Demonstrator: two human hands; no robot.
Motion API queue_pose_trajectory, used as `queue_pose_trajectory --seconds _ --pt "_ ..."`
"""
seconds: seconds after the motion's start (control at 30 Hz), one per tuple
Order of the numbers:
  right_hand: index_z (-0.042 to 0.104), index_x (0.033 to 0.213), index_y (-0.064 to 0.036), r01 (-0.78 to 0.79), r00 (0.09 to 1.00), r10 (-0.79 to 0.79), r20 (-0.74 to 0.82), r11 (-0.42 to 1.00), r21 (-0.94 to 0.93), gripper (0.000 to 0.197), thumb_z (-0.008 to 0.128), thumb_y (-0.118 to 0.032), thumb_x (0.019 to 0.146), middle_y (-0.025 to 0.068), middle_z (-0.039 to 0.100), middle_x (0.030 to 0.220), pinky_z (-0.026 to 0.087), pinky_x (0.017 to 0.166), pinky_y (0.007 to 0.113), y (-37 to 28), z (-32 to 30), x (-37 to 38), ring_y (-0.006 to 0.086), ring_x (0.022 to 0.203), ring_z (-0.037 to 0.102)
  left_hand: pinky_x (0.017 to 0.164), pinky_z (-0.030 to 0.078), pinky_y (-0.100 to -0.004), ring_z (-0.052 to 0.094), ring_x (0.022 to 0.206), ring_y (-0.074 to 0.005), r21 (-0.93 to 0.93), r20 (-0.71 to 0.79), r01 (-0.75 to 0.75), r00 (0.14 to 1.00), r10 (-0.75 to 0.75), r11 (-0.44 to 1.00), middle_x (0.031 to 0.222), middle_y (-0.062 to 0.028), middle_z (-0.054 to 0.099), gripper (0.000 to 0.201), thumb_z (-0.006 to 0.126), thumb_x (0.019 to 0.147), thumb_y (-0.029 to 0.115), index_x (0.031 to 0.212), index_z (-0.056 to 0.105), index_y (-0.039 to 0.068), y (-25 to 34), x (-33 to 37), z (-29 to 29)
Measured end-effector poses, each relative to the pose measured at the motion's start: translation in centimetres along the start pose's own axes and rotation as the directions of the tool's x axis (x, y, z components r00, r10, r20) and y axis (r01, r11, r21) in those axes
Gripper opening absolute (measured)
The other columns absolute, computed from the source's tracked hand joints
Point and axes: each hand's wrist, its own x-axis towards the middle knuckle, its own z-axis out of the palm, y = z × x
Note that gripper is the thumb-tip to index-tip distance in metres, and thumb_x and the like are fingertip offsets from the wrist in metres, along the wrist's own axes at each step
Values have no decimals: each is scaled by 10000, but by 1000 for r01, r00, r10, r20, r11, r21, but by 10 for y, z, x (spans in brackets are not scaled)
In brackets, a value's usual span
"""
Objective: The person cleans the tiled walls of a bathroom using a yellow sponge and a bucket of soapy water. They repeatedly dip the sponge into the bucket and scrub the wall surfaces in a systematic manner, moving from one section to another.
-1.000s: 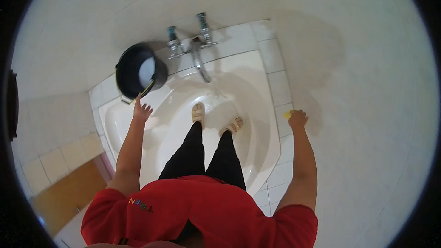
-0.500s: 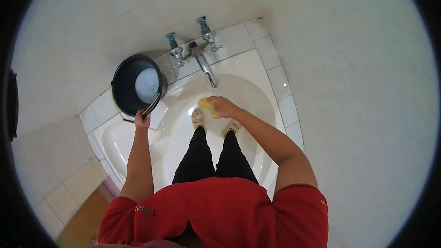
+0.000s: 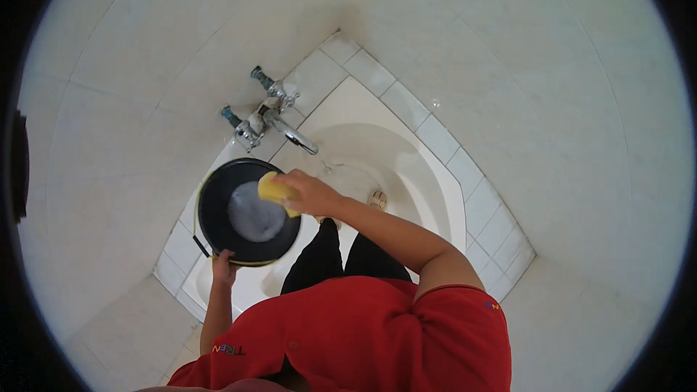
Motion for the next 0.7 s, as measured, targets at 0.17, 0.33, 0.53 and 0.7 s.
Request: queue_pose_trajectory --seconds 0.17,0.33,0.53,0.7 --pt "467 1277 -161 -175 929 256 267 940 -292 553 637 -174 751 202 525 1115 443 898 433 29 13 -14 362 1053 547 634 590 -434 641 805 -262 326 177 22 981 -83 945 981 -110 589 490 504 715 9 1194 422 73 9 -25 85" --pt "380 1343 -195 -629 767 626 -144 686 -366 652 653 -157 752 186 451 1248 466 877 442 133 16 -63 408 1077 520 549 559 -335 620 727 -202 447 406 -59 902 -144 892 929 -84 594 492 513 738 7 1219 428 68 -30 -28 181" --pt "391 1334 -196 -808 589 641 -492 448 -383 594 622 -204 788 151 436 1306 445 910 425 152 -27 -186 342 1144 502 551 559 -392 619 750 -225 649 472 -75 820 -323 757 927 -81 583 491 507 740 8 1216 423 91 -77 -75 317" --pt "346 1348 -160 -780 264 827 -496 486 394 609 605 -224 801 211 514 1222 436 911 444 230 -71 -301 376 1103 530 556 565 -405 625 733 -241 753 511 -96 709 -486 651 934 -97 577 504 514 730 11 1219 414 77 -156 -84 400"
